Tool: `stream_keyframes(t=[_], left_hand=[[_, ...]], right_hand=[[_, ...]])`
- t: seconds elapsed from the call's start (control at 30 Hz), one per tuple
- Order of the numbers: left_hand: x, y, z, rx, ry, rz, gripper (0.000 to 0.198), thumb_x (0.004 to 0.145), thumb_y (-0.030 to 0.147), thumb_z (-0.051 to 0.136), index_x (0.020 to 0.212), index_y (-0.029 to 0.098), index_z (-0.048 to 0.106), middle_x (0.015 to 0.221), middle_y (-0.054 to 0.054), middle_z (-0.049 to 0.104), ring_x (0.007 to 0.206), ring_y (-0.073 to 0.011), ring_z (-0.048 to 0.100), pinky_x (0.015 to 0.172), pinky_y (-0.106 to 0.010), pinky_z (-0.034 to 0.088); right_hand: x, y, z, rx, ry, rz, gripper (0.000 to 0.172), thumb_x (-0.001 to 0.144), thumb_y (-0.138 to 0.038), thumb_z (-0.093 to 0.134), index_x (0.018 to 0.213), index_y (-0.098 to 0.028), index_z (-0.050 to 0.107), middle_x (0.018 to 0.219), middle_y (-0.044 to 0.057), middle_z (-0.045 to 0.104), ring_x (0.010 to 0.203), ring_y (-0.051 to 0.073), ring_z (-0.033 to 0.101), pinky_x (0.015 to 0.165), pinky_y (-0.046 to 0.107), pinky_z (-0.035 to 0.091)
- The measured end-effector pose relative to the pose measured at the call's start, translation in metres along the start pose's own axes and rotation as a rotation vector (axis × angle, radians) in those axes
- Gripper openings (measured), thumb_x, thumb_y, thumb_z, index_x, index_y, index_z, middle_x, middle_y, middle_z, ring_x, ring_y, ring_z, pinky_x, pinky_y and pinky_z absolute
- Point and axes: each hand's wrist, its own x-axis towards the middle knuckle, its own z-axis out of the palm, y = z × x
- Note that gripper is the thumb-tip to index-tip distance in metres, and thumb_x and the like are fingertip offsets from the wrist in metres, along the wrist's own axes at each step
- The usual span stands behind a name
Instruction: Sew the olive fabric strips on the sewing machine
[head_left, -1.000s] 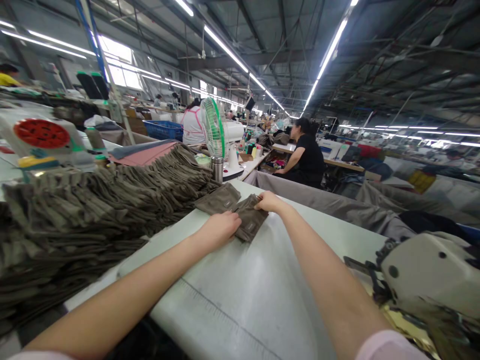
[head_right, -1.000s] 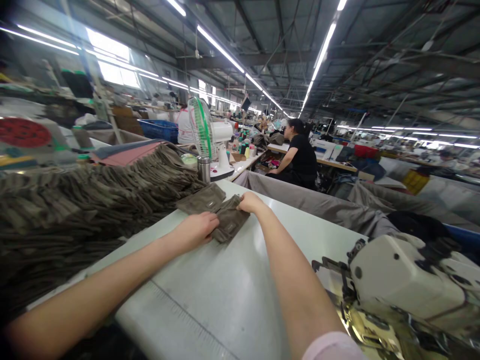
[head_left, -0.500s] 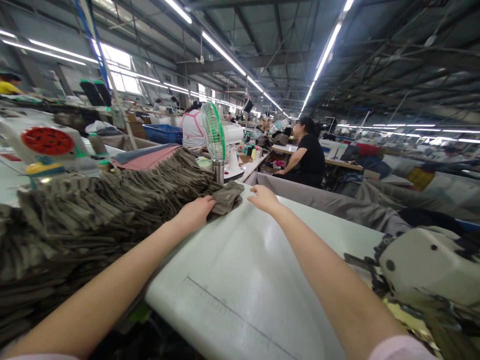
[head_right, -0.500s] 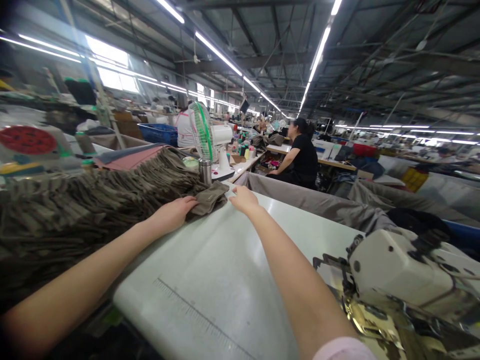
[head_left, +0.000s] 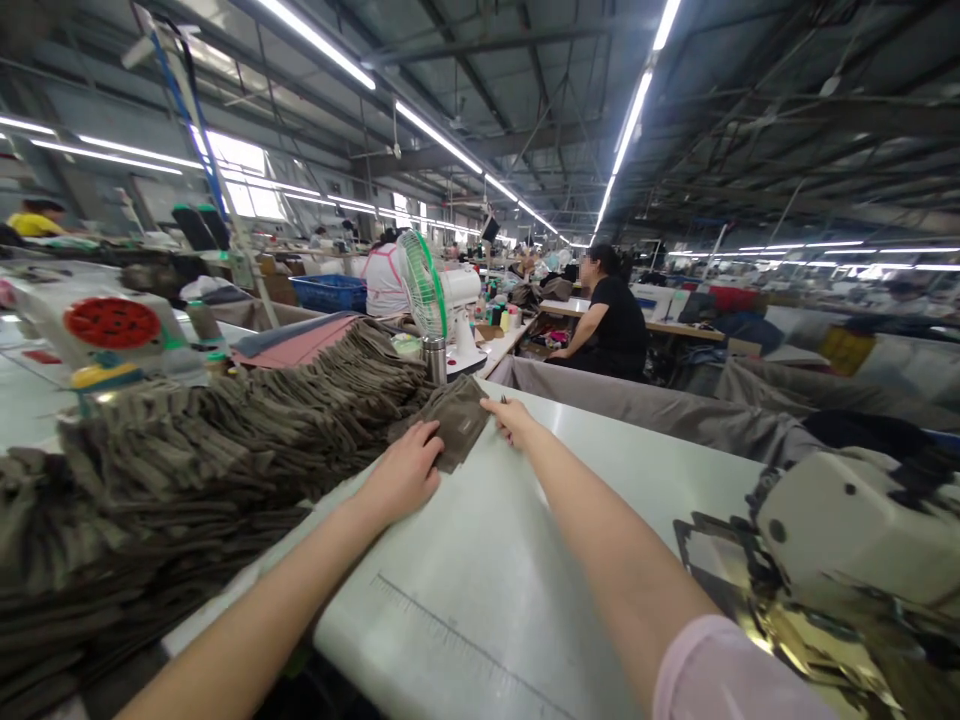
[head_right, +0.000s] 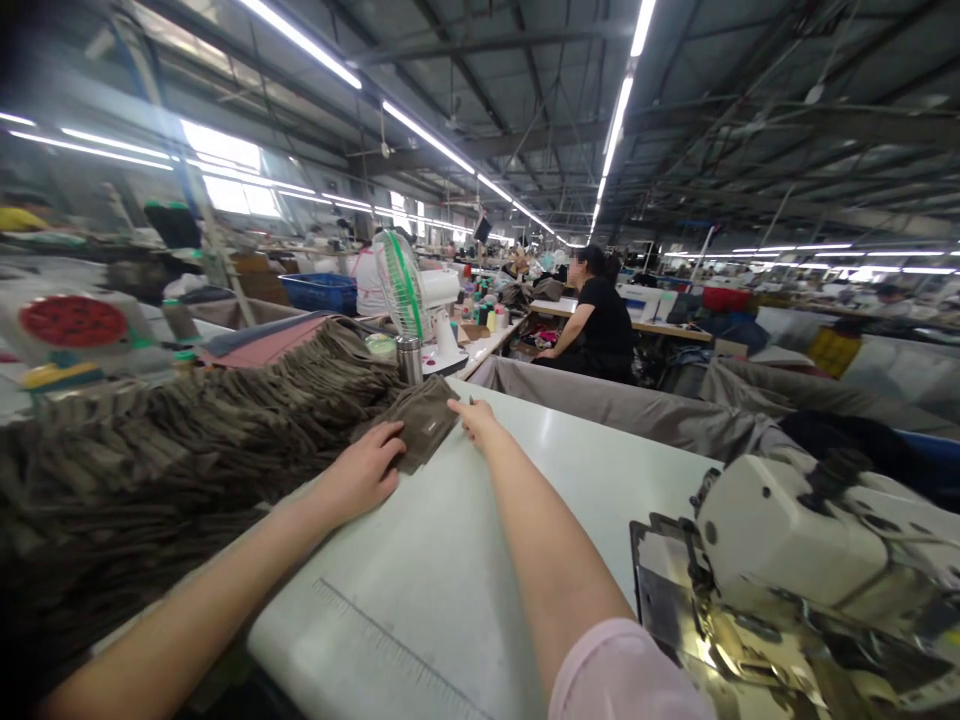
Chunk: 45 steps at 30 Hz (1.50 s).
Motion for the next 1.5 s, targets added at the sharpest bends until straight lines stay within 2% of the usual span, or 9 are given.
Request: stream_keyframes(t=[0.47, 0.63, 0.83, 0.97, 1.07, 1.17, 1.3, 1.4, 1.5], left_hand=[[-0.002, -0.001, 0.021, -0.201, 0.161, -0.075, 0.025, 0.096, 0.035, 0.056, 0.110, 0.015, 0.062, 0.147, -0.020, 0.051, 0.137, -0.0328, 0.049, 0.113, -0.054, 0.043], [-0.002, -0.007, 0.022, -0.353, 0.499, -0.250, 0.067, 0.091, 0.036, 0.064, 0.146, 0.013, 0.034, 0.152, -0.024, 0.043, 0.144, -0.0329, 0.040, 0.118, -0.055, 0.036], [0.009, -0.005, -0.038, -0.781, 0.772, -0.301, 0.088, 0.078, 0.055, 0.075, 0.148, 0.019, 0.036, 0.152, -0.017, 0.046, 0.143, -0.0332, 0.042, 0.121, -0.052, 0.032], [0.010, 0.004, -0.093, -1.171, 0.513, -0.193, 0.073, 0.071, 0.056, 0.081, 0.128, 0.017, 0.059, 0.127, -0.011, 0.068, 0.122, -0.0337, 0.062, 0.104, -0.051, 0.052], [0.001, 0.016, -0.102, -1.365, 0.183, -0.197, 0.067, 0.064, 0.052, 0.087, 0.116, 0.016, 0.066, 0.116, -0.010, 0.074, 0.112, -0.0342, 0.068, 0.097, -0.050, 0.056], [-0.011, 0.034, -0.077, -1.537, -0.024, -0.176, 0.066, 0.065, 0.045, 0.086, 0.121, 0.017, 0.064, 0.117, -0.010, 0.074, 0.113, -0.0328, 0.068, 0.096, -0.047, 0.057], [-0.022, 0.062, -0.033, -1.530, -0.069, -0.137, 0.068, 0.068, 0.033, 0.081, 0.131, 0.018, 0.058, 0.131, -0.011, 0.068, 0.122, -0.0310, 0.063, 0.103, -0.046, 0.052], [-0.027, 0.081, -0.019, -1.440, -0.051, -0.102, 0.066, 0.072, 0.031, 0.075, 0.134, 0.018, 0.056, 0.141, -0.011, 0.061, 0.128, -0.0298, 0.059, 0.110, -0.046, 0.046], [-0.032, 0.094, -0.019, -1.438, -0.051, -0.069, 0.067, 0.074, 0.030, 0.073, 0.137, 0.018, 0.053, 0.144, -0.011, 0.059, 0.130, -0.0290, 0.057, 0.114, -0.045, 0.043]], right_hand=[[0.025, -0.012, -0.009, 0.190, -0.162, -0.132, 0.036, 0.098, -0.037, 0.063, 0.127, -0.017, 0.060, 0.126, 0.009, 0.063, 0.105, 0.022, 0.065, 0.087, 0.043, 0.058], [-0.011, -0.047, -0.024, 0.202, -0.204, -0.362, 0.021, 0.091, -0.026, 0.071, 0.107, -0.016, 0.064, 0.080, -0.003, 0.063, 0.059, 0.008, 0.057, 0.054, 0.021, 0.049], [-0.082, -0.117, -0.039, 0.246, -0.234, -0.628, 0.037, 0.063, -0.018, 0.083, 0.096, -0.018, 0.067, 0.073, -0.008, 0.061, 0.063, 0.007, 0.056, 0.056, 0.017, 0.041], [-0.121, -0.134, -0.054, 0.245, -0.233, -0.783, 0.028, 0.067, -0.022, 0.079, 0.090, -0.018, 0.064, 0.070, -0.008, 0.056, 0.066, 0.009, 0.058, 0.060, 0.018, 0.043], [-0.139, -0.107, -0.062, 0.126, -0.107, -0.584, 0.020, 0.074, -0.027, 0.073, 0.089, -0.021, 0.062, 0.053, -0.011, 0.039, 0.045, 0.006, 0.039, 0.046, 0.017, 0.031], [-0.151, -0.052, -0.063, -0.026, 0.017, -0.413, 0.016, 0.076, -0.032, 0.071, 0.084, -0.022, 0.060, 0.047, -0.011, 0.034, 0.038, 0.008, 0.026, 0.038, 0.021, 0.022], [-0.167, 0.023, -0.064, -0.125, 0.179, -0.422, 0.028, 0.066, -0.024, 0.076, 0.091, -0.021, 0.064, 0.078, 0.000, 0.064, 0.061, 0.015, 0.054, 0.055, 0.027, 0.044], [-0.186, 0.055, -0.068, -0.195, 0.365, -0.539, 0.048, 0.070, -0.028, 0.077, 0.115, -0.023, 0.061, 0.117, 0.007, 0.063, 0.079, 0.018, 0.057, 0.068, 0.032, 0.049], [-0.204, 0.062, -0.074, -0.335, 0.385, -0.797, 0.030, 0.083, -0.030, 0.070, 0.112, -0.025, 0.063, 0.115, 0.007, 0.063, 0.079, 0.018, 0.057, 0.066, 0.032, 0.048]])
